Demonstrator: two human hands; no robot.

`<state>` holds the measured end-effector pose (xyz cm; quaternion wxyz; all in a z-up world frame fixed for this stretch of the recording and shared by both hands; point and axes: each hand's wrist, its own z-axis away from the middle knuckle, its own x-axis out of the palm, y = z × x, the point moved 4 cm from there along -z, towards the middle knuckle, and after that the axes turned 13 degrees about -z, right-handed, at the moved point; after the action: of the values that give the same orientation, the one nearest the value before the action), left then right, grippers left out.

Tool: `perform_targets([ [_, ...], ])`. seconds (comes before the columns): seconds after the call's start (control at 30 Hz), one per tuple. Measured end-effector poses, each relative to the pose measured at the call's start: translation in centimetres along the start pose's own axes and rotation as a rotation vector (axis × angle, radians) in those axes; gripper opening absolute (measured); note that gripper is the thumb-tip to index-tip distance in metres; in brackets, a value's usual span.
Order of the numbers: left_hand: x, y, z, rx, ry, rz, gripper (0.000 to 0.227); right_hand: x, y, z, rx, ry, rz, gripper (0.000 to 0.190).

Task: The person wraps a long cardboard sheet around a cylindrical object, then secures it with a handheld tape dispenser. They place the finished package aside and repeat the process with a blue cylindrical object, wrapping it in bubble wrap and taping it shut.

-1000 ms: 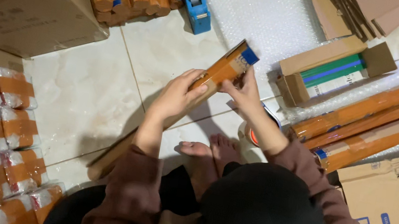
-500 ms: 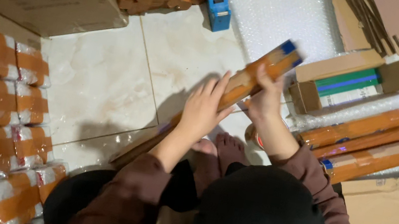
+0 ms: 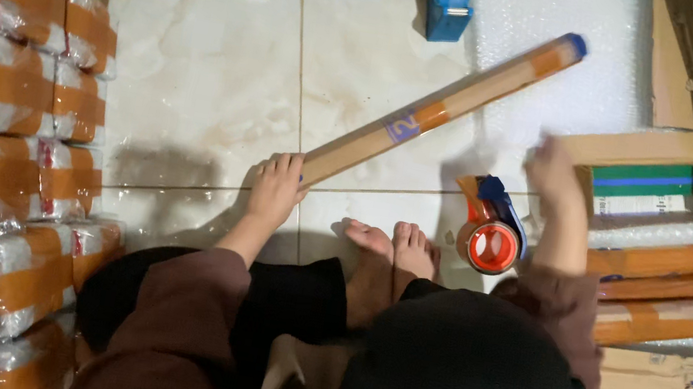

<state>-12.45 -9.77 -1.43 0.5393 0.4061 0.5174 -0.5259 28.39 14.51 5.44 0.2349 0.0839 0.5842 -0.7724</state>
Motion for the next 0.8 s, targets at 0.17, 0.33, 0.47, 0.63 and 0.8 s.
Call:
perform_targets([
  [0.17, -1.5, 0.7, 0.4, -0.032, 0.031, 0.093, 0.069, 3.1, 2.6, 10.0, 0.335, -0.328, 0.766, 0.091],
  [0.33, -2.4, 1.2, 0.1, -0.036, 0.119, 0.144, 0.064, 2.1, 3.6, 8.6, 0.173, -0.186, 0.831, 0.057],
  [0.47, -2.5, 1.4, 0.1, -0.017, 0.116, 0.172, 0.064, 7.7, -8.3, 10.8, 0.100, -0.375, 0.346, 0.071],
  [0.63, -2.4, 1.2, -0.4, 0.025, 0.141, 0.123, 0.067, 18.1, -20.5, 15.3, -0.262, -0.412, 0.284, 0.085],
  [0.8, -4.3, 0.5, -0.4, 0.013, 0.067, 0.191, 0.023, 25.2, -21.1, 18.1, -0.145, -0.471, 0.752, 0.078],
])
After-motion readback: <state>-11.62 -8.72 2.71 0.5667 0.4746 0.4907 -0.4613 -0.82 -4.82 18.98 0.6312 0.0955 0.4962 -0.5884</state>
